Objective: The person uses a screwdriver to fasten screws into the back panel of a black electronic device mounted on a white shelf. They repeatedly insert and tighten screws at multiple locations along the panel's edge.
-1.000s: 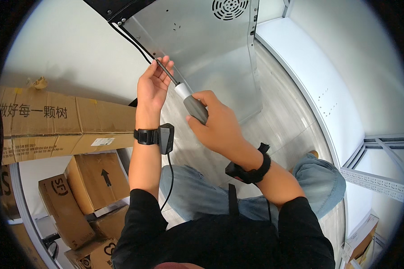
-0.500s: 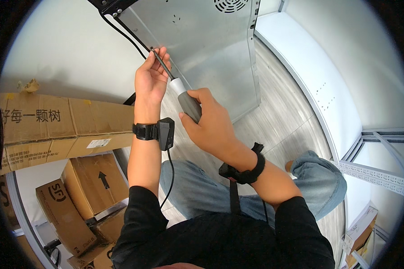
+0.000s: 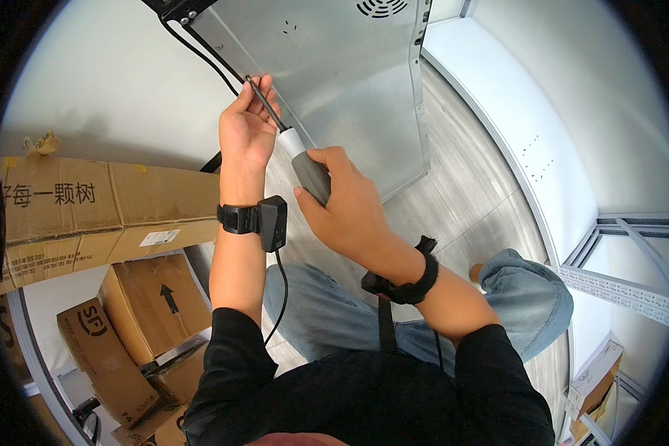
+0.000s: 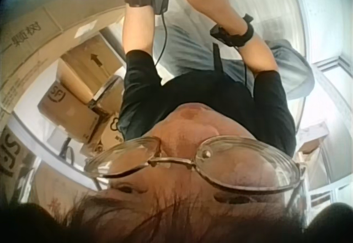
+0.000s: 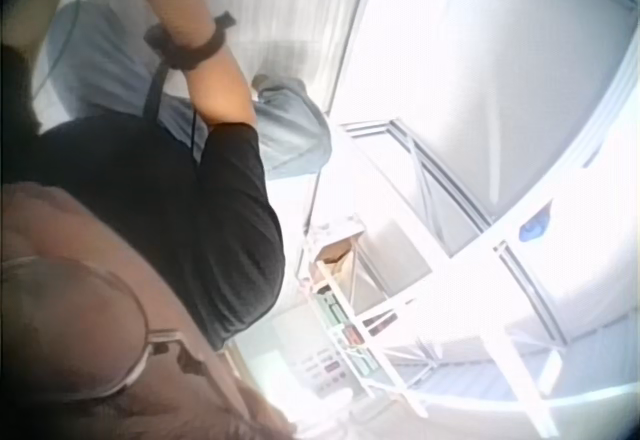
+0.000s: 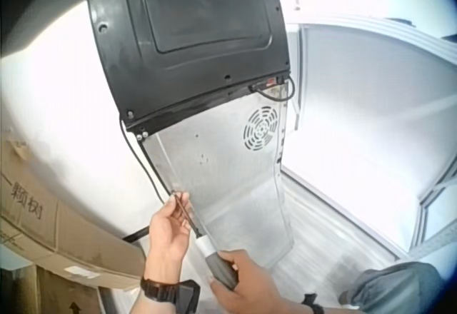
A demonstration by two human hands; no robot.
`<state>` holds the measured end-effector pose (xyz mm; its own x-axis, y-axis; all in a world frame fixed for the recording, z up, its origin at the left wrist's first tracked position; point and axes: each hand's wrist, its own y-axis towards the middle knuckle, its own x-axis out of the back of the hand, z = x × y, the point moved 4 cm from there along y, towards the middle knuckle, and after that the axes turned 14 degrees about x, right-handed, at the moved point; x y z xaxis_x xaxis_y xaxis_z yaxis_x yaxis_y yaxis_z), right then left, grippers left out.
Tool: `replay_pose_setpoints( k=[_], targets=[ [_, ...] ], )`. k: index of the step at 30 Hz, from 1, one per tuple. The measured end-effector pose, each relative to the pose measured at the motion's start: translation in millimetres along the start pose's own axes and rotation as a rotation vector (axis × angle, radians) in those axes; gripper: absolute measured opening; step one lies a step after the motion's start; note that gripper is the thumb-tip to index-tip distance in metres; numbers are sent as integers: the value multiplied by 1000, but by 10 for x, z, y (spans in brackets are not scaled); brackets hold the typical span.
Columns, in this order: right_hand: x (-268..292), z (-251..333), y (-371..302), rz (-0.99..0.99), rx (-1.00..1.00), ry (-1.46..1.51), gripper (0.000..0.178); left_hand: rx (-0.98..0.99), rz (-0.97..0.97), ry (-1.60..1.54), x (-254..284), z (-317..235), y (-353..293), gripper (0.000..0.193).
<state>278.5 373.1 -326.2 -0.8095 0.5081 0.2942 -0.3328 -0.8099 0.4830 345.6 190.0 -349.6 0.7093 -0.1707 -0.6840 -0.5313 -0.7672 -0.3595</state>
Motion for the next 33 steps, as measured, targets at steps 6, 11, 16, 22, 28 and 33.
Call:
replay_pose_setpoints(
  k=[6, 11, 16, 22, 28, 33],
  targets=[
    [12, 4, -2, 9, 6, -13, 37, -5, -23, 34, -8, 2, -19, 16],
    [35, 24, 35, 21, 34, -24, 37, -4, -49, 24, -20, 3, -34, 16],
    [47, 64, 58, 41, 25, -35, 37, -10, -45, 28, -16, -11, -32, 16],
    [55, 137, 88, 80, 14, -86, 36, -7, -48, 77, -52, -29, -68, 16],
    [48, 151, 91, 83, -23, -59, 35, -13, -1, 145, -54, -57, -163, 20],
    [43, 175, 104, 91, -76, -33, 37, 116, 181, 234, -80, -105, -290, 26]
  ],
)
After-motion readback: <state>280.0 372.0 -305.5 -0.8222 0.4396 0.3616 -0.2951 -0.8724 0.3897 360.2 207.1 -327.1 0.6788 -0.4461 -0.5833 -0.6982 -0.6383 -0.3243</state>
